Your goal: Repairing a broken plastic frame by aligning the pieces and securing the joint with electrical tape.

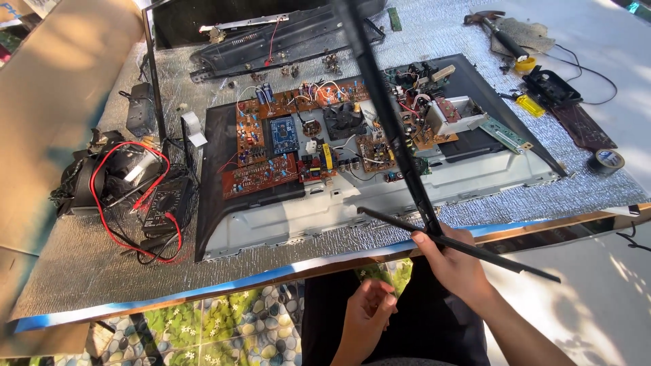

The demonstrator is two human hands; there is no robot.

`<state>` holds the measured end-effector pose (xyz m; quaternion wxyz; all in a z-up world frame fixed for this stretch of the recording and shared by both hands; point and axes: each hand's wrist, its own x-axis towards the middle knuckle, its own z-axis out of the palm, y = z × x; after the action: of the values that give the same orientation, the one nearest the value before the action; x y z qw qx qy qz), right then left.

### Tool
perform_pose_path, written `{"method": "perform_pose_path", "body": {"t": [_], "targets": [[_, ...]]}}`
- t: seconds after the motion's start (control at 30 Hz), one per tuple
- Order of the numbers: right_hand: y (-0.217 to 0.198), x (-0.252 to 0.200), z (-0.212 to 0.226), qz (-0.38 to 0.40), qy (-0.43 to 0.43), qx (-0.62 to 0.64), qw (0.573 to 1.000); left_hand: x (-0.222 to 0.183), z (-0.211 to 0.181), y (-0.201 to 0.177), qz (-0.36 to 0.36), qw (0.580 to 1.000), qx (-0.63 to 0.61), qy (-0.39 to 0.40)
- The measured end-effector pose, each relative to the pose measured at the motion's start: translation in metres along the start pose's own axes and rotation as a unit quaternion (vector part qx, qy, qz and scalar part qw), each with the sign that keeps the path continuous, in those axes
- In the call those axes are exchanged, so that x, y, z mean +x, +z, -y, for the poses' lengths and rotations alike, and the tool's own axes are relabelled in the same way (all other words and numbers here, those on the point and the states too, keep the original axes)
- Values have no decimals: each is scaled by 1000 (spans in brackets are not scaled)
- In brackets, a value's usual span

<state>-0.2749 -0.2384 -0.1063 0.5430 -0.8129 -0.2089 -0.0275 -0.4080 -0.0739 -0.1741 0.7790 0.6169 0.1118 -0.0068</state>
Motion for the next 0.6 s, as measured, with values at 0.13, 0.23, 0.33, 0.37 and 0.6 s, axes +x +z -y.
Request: {"method": "perform_pose_path", "body": {"t": [0.13, 0.23, 0.33, 0.37, 0.6], "targets": [[-14, 23, 9, 18, -149, -232, 961, 0, 21, 4, 37, 997, 61, -33], [-15, 32, -5, -3, -356, -294, 887, -4, 22, 6, 96, 988, 94, -75], [-14, 34, 1, 2, -426, -315, 848, -5, 20, 7, 146, 977, 125, -88], [-13, 34, 7, 8, -450, -304, 840, -4, 20, 7, 156, 974, 140, -85], [-3, 26, 9, 60, -487, -288, 823, -1, 26, 5, 138, 977, 146, -71]]}}
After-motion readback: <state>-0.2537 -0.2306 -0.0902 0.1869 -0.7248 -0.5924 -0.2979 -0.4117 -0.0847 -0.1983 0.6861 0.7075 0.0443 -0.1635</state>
